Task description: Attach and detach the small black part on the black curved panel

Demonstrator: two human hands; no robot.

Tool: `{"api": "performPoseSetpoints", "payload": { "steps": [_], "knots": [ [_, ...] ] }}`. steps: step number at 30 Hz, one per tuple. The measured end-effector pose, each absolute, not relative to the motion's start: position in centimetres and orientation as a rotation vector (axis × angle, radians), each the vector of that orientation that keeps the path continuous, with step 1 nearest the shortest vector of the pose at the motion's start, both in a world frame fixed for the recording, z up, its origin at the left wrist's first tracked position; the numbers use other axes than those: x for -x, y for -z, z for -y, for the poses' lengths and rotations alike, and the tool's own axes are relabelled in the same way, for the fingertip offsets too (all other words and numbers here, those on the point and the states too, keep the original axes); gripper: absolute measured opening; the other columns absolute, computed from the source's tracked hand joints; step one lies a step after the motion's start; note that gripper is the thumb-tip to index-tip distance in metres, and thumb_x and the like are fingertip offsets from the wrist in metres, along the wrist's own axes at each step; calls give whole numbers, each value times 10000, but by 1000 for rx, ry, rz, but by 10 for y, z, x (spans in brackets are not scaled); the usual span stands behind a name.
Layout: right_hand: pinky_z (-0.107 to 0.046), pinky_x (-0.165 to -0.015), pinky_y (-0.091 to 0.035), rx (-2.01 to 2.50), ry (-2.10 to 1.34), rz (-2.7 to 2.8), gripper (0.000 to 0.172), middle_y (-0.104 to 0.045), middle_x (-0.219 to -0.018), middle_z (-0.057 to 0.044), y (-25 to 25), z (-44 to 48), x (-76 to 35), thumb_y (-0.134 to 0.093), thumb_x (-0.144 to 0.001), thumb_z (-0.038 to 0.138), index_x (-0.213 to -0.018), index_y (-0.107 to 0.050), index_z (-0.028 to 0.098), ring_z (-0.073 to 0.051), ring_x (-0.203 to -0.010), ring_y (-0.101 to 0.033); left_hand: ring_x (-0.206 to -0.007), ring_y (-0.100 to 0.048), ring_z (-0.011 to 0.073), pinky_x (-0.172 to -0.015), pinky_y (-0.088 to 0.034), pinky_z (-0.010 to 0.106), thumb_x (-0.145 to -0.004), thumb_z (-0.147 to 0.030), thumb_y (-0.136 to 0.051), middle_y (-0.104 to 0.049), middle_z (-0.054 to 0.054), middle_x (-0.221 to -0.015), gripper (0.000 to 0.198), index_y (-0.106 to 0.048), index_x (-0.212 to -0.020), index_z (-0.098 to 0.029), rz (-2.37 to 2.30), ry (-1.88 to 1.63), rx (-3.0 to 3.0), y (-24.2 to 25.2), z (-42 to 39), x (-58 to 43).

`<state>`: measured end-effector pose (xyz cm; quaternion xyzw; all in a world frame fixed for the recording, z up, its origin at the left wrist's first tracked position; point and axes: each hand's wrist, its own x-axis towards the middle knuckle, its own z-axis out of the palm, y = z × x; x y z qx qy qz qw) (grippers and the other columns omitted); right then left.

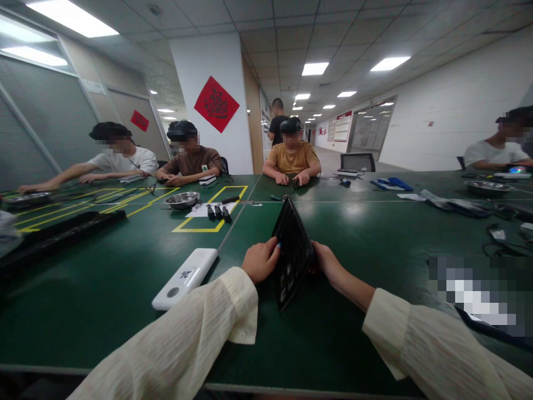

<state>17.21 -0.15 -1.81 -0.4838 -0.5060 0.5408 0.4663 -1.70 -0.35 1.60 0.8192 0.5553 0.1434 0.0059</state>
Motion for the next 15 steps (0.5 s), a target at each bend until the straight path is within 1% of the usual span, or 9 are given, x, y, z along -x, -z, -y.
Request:
{"api": "performPoseSetpoints", "payload": {
  "steps": [5,7,11,15],
  "knots": [
    [-196,-361,-357,1220,-1330,1213,379,-541,-443,-10,15,3,-170,-308,-875,365,-651,-524,149,-112,-377,-499,-769,-601,182,-638,-371,251,-901,-427,-176,-628,49,-777,427,-537,-838,-207,-1765,-428,-2521,-16,3,16],
    [-198,-365,-362,1218,-1334,1214,369,-548,-452,-9,13,4,-170,-306,-878,357,-667,-527,150,-116,-386,-510,-776,-605,183,-646,-377,253,-901,-430,-179,-632,48,-791,414,-527,-866,-208,-1798,-422,-2498,-15,3,15],
    [-200,-371,-373,1223,-1323,1219,349,-552,-456,-7,13,4,-170,-318,-875,343,-668,-527,155,-118,-391,-516,-796,-609,181,-669,-387,254,-903,-410,-215,-642,37,-830,325,-459,-1008,-222,-1829,-468,-2461,-15,4,14],
    [-196,-368,-369,1214,-1323,1231,348,-551,-458,-7,14,3,-171,-308,-876,332,-679,-530,150,-116,-392,-518,-783,-611,180,-659,-381,250,-904,-396,-218,-641,37,-818,309,-460,-992,-226,-1803,-454,-2485,-15,5,14]
  ]
}}
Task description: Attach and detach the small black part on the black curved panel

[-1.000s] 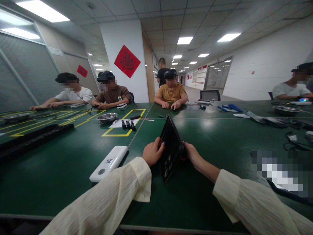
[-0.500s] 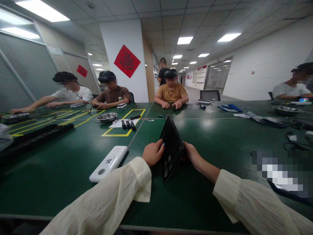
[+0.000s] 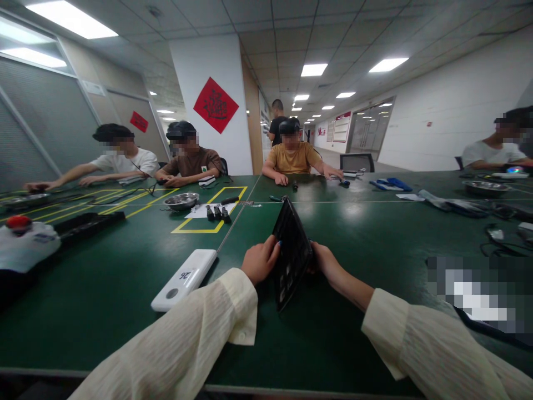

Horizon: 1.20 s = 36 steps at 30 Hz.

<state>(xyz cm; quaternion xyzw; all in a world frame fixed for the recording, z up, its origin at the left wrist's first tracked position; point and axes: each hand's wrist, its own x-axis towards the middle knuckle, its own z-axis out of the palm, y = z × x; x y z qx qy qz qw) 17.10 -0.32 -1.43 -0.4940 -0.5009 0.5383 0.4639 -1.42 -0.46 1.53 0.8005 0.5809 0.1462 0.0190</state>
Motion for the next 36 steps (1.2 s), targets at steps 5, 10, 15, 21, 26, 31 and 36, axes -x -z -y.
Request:
{"api": "performPoseSetpoints", "payload": {
  "steps": [5,10,15,21,26,31,36],
  "knots": [
    [-200,-370,-372,1213,-1329,1227,339,-553,-462,-4,13,5,-170,-303,-876,322,-691,-527,147,-119,-394,-524,-769,-607,186,-640,-369,255,-900,-386,-199,-637,45,-812,331,-478,-974,-223,-1797,-442,-2521,-16,5,15],
    [-199,-368,-366,1229,-1335,1223,351,-546,-453,-5,10,6,-170,-284,-878,303,-678,-528,147,-114,-382,-512,-754,-603,186,-620,-354,257,-878,-341,-259,-636,44,-803,278,-479,-986,-210,-1768,-450,-2565,-18,7,16],
    [-196,-374,-368,1213,-1327,1225,350,-551,-459,-7,11,5,-170,-301,-874,330,-676,-523,146,-113,-389,-516,-735,-605,187,-591,-338,254,-900,-404,-161,-634,51,-765,429,-538,-842,-208,-1741,-458,-2580,-16,4,16],
    [-190,-354,-352,1239,-1315,1222,363,-534,-431,-2,11,5,-169,-284,-876,297,-644,-518,144,-109,-366,-504,-775,-611,198,-613,-362,258,-900,-428,-153,-641,60,-809,428,-516,-910,-202,-1776,-476,-2510,-10,2,16],
    [-193,-355,-362,1216,-1326,1219,341,-545,-449,-1,11,5,-169,-295,-870,303,-676,-526,143,-113,-371,-511,-842,-605,205,-676,-380,270,-894,-330,-224,-643,70,-885,318,-468,-1038,-187,-1785,-479,-2490,-11,3,16],
    [-195,-364,-370,1214,-1314,1230,364,-548,-454,-10,12,5,-170,-303,-871,329,-650,-522,141,-114,-379,-517,-782,-607,187,-634,-363,251,-900,-364,-199,-642,50,-812,376,-538,-901,-201,-1726,-481,-2539,-16,4,15],
    [-197,-362,-367,1235,-1312,1228,374,-545,-447,-7,15,3,-171,-293,-881,336,-657,-522,143,-115,-378,-518,-748,-606,178,-604,-355,243,-904,-431,-145,-639,57,-771,491,-567,-811,-196,-1729,-464,-2512,-12,2,16]
  ]
}}
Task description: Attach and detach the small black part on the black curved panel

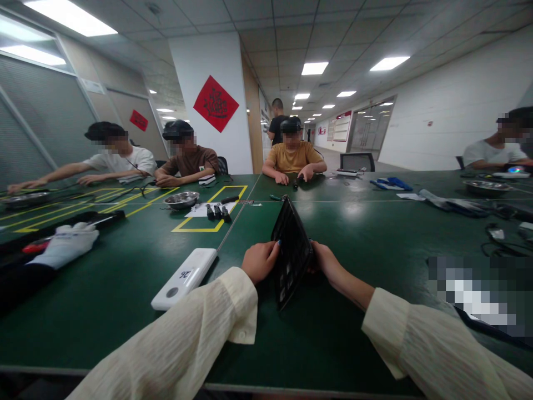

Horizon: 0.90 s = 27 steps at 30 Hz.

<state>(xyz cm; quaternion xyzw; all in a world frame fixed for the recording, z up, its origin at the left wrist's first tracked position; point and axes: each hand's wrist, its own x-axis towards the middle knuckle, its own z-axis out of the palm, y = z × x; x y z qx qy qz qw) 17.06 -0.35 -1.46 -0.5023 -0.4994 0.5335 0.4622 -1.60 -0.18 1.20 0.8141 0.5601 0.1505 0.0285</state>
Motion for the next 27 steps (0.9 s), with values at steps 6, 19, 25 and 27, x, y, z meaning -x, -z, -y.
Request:
{"api": "performPoseSetpoints", "payload": {
  "steps": [6,19,25,27],
  "knots": [
    [-210,-370,-371,1250,-1315,1226,367,-552,-459,-12,15,2,-171,-301,-875,344,-665,-527,145,-124,-384,-519,-812,-616,190,-667,-391,255,-910,-414,-172,-647,60,-851,379,-456,-1043,-202,-1804,-518,-2475,-9,2,14],
    [-216,-379,-371,1215,-1318,1222,355,-543,-458,-6,16,2,-170,-319,-857,354,-657,-528,149,-123,-387,-507,-810,-610,196,-669,-383,264,-896,-353,-223,-645,60,-852,326,-461,-1060,-201,-1806,-441,-2522,-15,7,14],
    [-200,-379,-369,1207,-1323,1223,344,-546,-458,-2,14,4,-171,-311,-864,335,-666,-523,151,-110,-384,-502,-740,-601,177,-608,-347,245,-897,-388,-205,-630,37,-774,358,-523,-896,-222,-1773,-468,-2519,-18,6,14],
    [-198,-377,-368,1212,-1319,1218,338,-543,-455,2,13,4,-170,-309,-868,326,-674,-523,151,-108,-380,-497,-733,-599,171,-599,-338,241,-899,-408,-187,-626,37,-756,400,-536,-849,-219,-1774,-476,-2513,-18,6,14]
  ]
}}
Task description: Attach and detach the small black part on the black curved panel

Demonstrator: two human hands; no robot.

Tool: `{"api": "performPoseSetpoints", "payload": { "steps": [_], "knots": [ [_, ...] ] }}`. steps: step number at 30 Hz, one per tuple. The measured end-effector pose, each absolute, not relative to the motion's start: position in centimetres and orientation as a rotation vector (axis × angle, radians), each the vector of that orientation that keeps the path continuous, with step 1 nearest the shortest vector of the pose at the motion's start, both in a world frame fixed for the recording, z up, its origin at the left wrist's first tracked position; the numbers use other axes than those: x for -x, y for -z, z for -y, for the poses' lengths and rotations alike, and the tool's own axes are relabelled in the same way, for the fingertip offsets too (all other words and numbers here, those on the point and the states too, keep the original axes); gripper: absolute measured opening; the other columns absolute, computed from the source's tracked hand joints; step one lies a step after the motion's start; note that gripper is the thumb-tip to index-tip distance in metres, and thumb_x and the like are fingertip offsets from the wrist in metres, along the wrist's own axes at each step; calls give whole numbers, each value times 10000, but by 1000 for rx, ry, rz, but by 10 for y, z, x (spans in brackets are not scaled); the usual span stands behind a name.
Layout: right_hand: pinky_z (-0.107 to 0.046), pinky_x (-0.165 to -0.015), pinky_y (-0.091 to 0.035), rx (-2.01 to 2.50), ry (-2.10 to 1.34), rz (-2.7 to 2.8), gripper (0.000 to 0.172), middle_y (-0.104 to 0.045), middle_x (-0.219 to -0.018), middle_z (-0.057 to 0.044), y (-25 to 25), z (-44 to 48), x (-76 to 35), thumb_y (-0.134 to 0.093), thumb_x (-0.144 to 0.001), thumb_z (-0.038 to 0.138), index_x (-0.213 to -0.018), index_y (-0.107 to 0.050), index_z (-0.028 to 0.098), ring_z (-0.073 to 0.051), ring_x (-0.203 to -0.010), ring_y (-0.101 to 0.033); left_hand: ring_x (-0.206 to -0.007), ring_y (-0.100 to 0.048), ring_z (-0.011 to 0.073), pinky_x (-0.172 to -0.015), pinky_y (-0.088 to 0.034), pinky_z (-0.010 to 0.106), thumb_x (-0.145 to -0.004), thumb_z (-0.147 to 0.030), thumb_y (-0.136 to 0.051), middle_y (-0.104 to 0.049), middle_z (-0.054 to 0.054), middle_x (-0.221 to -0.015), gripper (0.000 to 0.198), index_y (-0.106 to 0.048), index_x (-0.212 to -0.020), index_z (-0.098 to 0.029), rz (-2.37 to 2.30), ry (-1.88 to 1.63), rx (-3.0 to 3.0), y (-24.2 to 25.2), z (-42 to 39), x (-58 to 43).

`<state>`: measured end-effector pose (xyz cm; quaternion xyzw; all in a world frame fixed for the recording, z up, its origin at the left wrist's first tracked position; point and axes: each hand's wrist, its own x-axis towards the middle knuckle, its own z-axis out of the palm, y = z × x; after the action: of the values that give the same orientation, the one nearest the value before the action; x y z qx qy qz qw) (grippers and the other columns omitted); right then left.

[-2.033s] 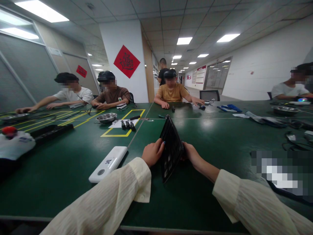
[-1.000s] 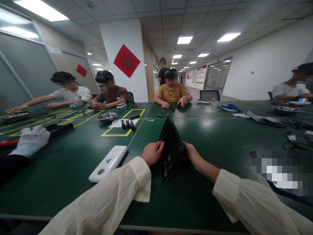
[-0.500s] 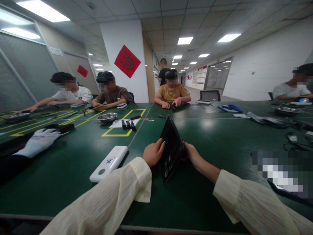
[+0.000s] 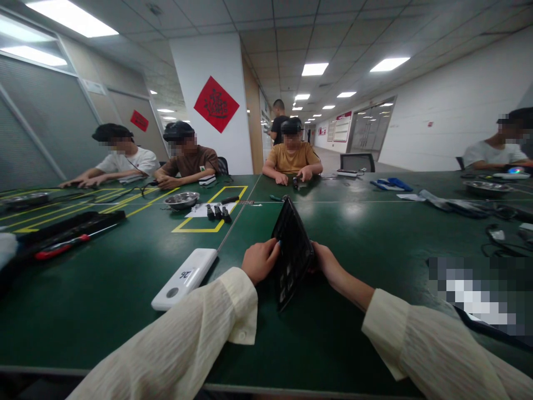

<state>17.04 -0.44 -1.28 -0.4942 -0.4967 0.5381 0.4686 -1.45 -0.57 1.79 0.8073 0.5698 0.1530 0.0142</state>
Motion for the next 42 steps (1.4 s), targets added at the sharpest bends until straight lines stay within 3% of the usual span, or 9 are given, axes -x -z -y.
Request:
{"api": "performPoseSetpoints", "payload": {
  "steps": [4,10,23,30,42],
  "knots": [
    [-199,-378,-371,1230,-1318,1213,331,-543,-458,2,11,5,-169,-307,-872,304,-678,-526,149,-108,-380,-498,-732,-603,181,-596,-340,252,-900,-414,-166,-632,46,-757,434,-544,-832,-212,-1770,-485,-2521,-18,6,15],
    [-205,-388,-382,1200,-1320,1231,321,-550,-473,-1,14,4,-170,-330,-867,331,-695,-532,150,-115,-400,-510,-788,-606,197,-640,-362,266,-876,-349,-262,-644,57,-837,316,-541,-936,-214,-1795,-438,-2522,-19,7,15],
    [-209,-365,-365,1233,-1300,1223,325,-535,-445,5,15,2,-170,-330,-865,308,-663,-534,156,-117,-370,-496,-731,-603,180,-588,-327,248,-898,-406,-186,-642,58,-749,465,-585,-783,-196,-1756,-436,-2535,-17,5,15],
    [-204,-372,-373,1226,-1324,1223,344,-551,-460,-3,17,1,-170,-311,-880,327,-680,-529,151,-116,-382,-511,-767,-611,188,-630,-365,255,-899,-389,-222,-640,46,-810,333,-499,-947,-211,-1812,-484,-2503,-17,7,14],
    [-213,-373,-375,1202,-1317,1249,327,-547,-456,3,18,0,-170,-313,-871,322,-698,-537,158,-124,-382,-510,-834,-605,189,-700,-384,263,-911,-372,-181,-642,64,-859,365,-464,-1067,-200,-1785,-483,-2499,-12,4,17]
  ]
}}
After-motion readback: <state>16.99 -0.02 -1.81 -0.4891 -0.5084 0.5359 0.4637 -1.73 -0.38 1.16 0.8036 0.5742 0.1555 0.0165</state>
